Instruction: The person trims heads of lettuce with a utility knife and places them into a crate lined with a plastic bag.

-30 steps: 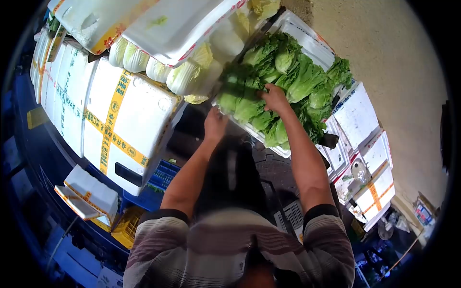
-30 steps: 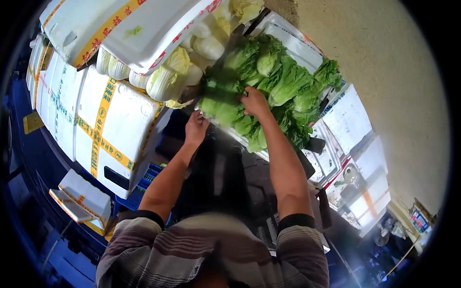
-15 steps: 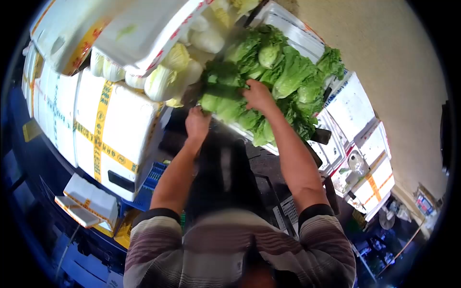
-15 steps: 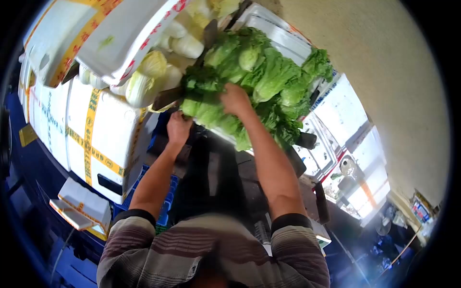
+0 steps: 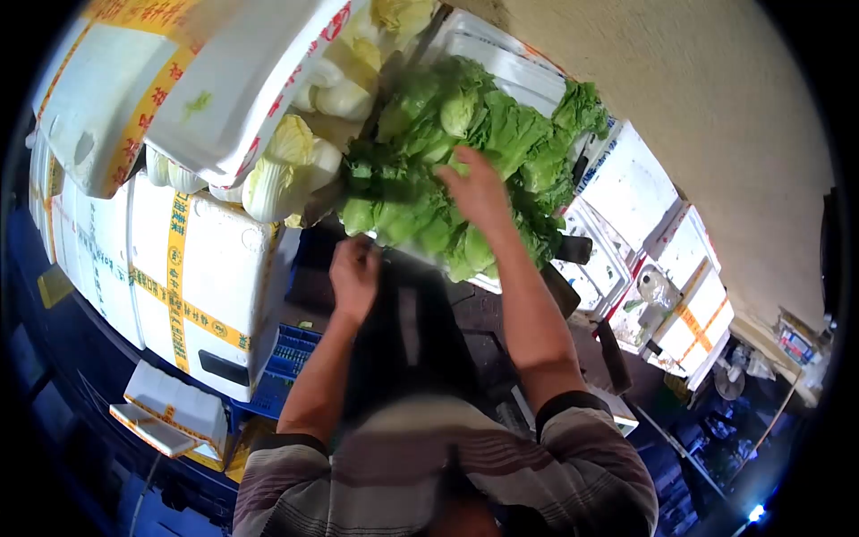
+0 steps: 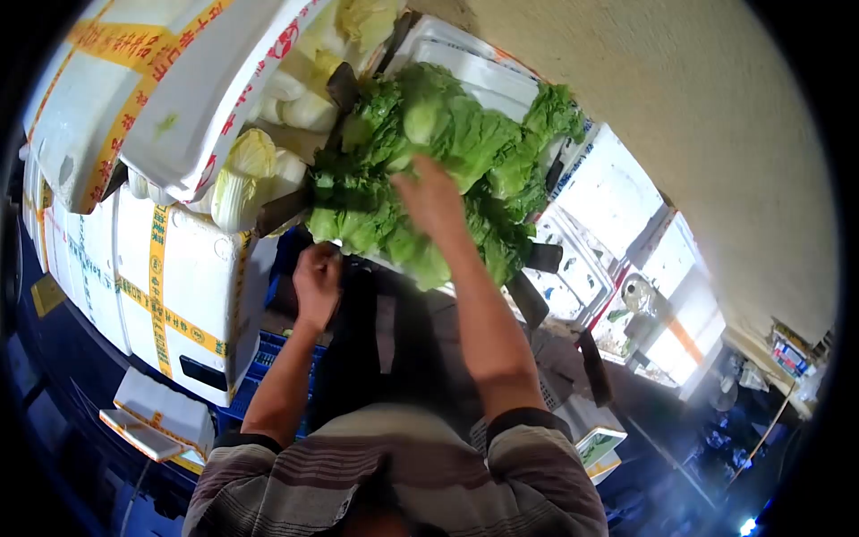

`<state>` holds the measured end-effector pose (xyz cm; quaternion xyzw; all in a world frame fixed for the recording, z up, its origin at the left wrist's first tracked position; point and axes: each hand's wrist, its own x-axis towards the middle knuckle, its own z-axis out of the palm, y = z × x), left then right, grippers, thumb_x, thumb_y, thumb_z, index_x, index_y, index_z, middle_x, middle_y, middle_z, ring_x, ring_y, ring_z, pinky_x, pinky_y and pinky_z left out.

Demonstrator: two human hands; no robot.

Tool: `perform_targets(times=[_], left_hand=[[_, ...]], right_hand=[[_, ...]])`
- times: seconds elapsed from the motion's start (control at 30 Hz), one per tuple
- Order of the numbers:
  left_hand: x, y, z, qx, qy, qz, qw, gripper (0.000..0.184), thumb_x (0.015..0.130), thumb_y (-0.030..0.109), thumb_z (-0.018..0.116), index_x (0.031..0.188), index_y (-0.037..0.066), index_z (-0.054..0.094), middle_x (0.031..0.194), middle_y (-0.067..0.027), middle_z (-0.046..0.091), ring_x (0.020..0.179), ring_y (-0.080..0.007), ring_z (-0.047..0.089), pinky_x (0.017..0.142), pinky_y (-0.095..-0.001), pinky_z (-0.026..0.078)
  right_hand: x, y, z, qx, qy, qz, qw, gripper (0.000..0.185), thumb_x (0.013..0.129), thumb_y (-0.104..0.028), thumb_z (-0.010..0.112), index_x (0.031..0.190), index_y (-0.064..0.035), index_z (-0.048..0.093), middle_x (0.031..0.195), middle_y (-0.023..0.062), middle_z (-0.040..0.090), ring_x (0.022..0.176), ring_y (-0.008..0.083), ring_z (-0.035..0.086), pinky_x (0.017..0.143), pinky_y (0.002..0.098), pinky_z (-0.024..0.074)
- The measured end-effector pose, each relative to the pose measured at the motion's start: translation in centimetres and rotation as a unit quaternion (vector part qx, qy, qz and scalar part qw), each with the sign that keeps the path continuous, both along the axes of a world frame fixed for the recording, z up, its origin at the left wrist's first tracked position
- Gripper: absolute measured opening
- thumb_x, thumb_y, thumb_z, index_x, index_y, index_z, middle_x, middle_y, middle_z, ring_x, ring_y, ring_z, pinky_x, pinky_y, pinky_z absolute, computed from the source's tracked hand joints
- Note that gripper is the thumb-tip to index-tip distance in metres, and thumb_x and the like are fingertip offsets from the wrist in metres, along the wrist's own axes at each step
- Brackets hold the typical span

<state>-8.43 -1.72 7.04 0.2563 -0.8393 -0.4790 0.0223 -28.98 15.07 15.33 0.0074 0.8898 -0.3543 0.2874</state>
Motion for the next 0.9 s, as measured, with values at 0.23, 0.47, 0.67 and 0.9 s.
perform_targets(times=[0.23, 0.47, 0.67, 0.9], left_hand=[[-4.7, 5.7, 0.1, 0.041, 0.031, -0.094, 0.994, 0.033, 0.085, 0.015, 0.072, 0.115, 0.001, 0.066, 0.096, -0.0161, 0.07, 0.088, -0.0261, 0.071, 0.073, -0.0328, 0.055], [-9.1, 3.8, -2.6, 0.046, -0.128, -0.136, 0.981, 0.049, 0.085, 0.026, 0.071, 0.127, 0.003, 0.06, 0.11, -0.0199, 0.069, 0.098, -0.0309, 0.07, 0.084, -0.0403, 0.054], [-8.7, 3.2, -3.0, 0.097, -0.128, -0.161, 0.974, 0.051, 0.085, 0.025, 0.073, 0.128, 0.0, 0.059, 0.093, -0.0164, 0.069, 0.082, -0.0267, 0.067, 0.077, -0.036, 0.053], [-8.2, 3.0, -3.4, 0.129, -0.1, -0.168, 0.972, 0.051, 0.086, 0.03, 0.07, 0.126, 0.001, 0.059, 0.103, -0.022, 0.069, 0.097, -0.0376, 0.067, 0.081, -0.0426, 0.053]], right_hand=[[-6.9, -0.4, -8.8, 0.131, 0.208, 0.033, 0.969, 0.077, 0.087, -0.042, 0.071, 0.146, -0.0028, 0.039, 0.14, 0.028, 0.049, 0.124, 0.0398, 0.055, 0.105, 0.0468, 0.0428], [-9.8, -2.7, -11.6, 0.275, 0.155, 0.114, 0.942, 0.103, 0.081, -0.039, 0.076, 0.156, -0.0063, 0.015, 0.156, 0.0281, 0.026, 0.132, 0.0471, 0.045, 0.116, 0.0592, 0.0242], [-11.8, 0.4, -12.9, 0.078, 0.135, -0.007, 0.988, 0.104, 0.077, -0.032, 0.077, 0.156, -0.0027, 0.016, 0.148, 0.0306, 0.04, 0.128, 0.0425, 0.05, 0.111, 0.0476, 0.0378], [-10.9, 0.7, -6.0, -0.056, 0.187, -0.116, 0.974, 0.091, 0.079, -0.024, 0.073, 0.153, 0.0024, 0.026, 0.142, 0.0311, 0.048, 0.123, 0.0361, 0.057, 0.102, 0.0366, 0.0452]])
